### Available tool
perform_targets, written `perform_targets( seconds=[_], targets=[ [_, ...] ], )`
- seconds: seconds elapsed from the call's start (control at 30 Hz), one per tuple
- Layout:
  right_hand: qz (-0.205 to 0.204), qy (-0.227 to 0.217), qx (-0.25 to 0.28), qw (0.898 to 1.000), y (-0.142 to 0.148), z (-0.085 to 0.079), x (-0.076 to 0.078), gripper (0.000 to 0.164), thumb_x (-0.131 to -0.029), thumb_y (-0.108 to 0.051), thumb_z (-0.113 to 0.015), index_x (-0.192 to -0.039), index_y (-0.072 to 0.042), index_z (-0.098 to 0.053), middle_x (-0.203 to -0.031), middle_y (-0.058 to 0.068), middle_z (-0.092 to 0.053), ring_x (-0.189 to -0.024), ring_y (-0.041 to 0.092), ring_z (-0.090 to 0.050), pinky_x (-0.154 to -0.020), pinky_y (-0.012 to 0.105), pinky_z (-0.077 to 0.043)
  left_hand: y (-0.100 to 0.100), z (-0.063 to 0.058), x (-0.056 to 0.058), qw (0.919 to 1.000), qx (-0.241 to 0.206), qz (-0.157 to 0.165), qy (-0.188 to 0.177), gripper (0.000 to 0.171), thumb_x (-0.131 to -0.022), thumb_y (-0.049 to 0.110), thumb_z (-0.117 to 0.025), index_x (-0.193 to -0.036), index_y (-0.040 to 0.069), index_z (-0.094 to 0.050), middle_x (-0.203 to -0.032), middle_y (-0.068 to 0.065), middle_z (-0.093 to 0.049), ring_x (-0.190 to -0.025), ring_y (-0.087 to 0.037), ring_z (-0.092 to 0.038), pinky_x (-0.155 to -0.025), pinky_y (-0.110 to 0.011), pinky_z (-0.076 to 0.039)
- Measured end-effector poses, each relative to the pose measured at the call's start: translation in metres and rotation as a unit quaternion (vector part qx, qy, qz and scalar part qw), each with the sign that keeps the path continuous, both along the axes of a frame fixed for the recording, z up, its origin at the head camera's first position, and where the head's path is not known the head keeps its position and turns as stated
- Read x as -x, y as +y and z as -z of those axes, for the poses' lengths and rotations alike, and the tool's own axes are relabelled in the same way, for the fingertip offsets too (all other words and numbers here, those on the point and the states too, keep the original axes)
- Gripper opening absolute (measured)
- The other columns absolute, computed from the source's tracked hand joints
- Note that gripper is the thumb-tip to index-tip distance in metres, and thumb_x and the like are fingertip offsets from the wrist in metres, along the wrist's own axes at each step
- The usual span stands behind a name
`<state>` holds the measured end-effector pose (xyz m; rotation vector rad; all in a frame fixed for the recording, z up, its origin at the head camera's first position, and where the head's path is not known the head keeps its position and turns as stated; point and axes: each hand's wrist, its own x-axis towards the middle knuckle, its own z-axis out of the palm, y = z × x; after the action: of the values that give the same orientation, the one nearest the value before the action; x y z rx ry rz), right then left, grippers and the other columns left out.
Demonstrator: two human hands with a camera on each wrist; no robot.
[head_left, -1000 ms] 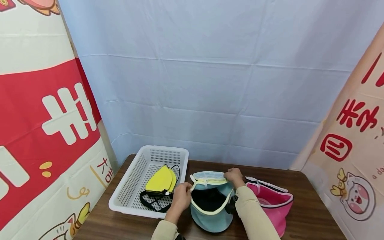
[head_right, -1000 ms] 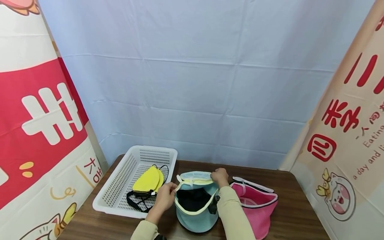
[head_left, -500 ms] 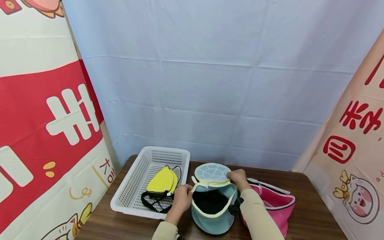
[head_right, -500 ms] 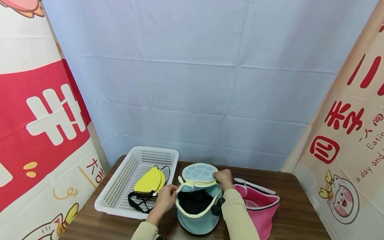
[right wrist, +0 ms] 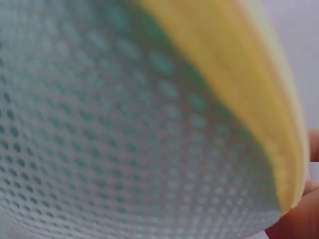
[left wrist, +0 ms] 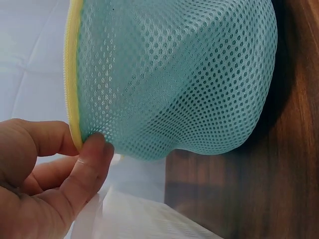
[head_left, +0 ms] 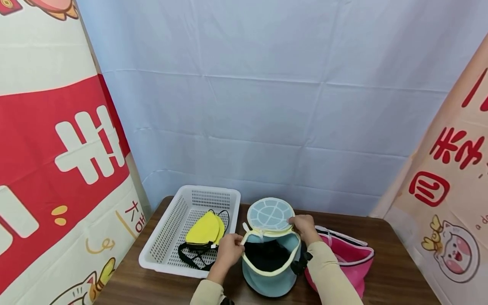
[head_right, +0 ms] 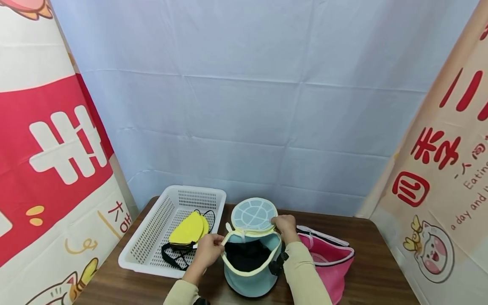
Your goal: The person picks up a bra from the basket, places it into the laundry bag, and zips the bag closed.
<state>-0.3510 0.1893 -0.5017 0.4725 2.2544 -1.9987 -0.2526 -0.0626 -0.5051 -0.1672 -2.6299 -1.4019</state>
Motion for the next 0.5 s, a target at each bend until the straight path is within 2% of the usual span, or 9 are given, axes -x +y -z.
perform_targets(
  seconds=[0.1,0.2,0.33,0.5],
  targets=[
    [0.013,0.005,0.007,1.000,-0.0001,-0.0023,-0.0005,0.030,-0.080,0.001,-0.061,-0.107,0.013,-0.057,-0.063,0.007,-0.056,-0.049,0.012,-0.051,-0.047,0.025,-0.044,-0.0012,-0.0004,0.0008,1.0000,-0.001,0.000,0.002,0.018,-0.071,-0.010,-0.065,-0.088,-0.005,-0.069,-0.074,-0.007,-0.062,-0.068,-0.017,-0.055,-0.057,-0.030,-0.047],
    [0.012,0.010,0.000,1.000,-0.0002,-0.0055,-0.0012,0.026,-0.080,-0.001,-0.060,-0.104,0.010,-0.059,-0.055,0.004,-0.052,-0.044,0.012,-0.045,-0.044,0.025,-0.040,-0.0023,-0.0008,0.0013,1.0000,0.000,0.001,0.003,0.016,-0.071,-0.010,-0.065,-0.085,-0.005,-0.069,-0.071,-0.005,-0.060,-0.066,-0.016,-0.054,-0.056,-0.030,-0.047],
    [0.012,0.020,0.002,1.000,-0.0013,-0.0086,-0.0012,0.028,-0.081,-0.002,-0.059,-0.106,0.011,-0.058,-0.059,0.004,-0.056,-0.046,0.010,-0.049,-0.046,0.024,-0.043,-0.0028,-0.0007,0.0024,1.0000,0.003,-0.001,0.004,0.016,-0.070,-0.009,-0.064,-0.085,-0.004,-0.069,-0.070,-0.006,-0.060,-0.065,-0.015,-0.053,-0.056,-0.029,-0.046],
    [0.039,0.029,0.023,0.999,-0.0050,-0.0097,0.0001,0.030,-0.081,0.000,-0.058,-0.109,0.012,-0.056,-0.067,0.005,-0.057,-0.050,0.009,-0.052,-0.048,0.021,-0.045,-0.0033,-0.0011,0.0036,1.0000,0.000,0.001,0.002,0.016,-0.070,-0.008,-0.064,-0.085,-0.004,-0.069,-0.070,-0.009,-0.060,-0.064,-0.014,-0.052,-0.056,-0.029,-0.046]
  ],
)
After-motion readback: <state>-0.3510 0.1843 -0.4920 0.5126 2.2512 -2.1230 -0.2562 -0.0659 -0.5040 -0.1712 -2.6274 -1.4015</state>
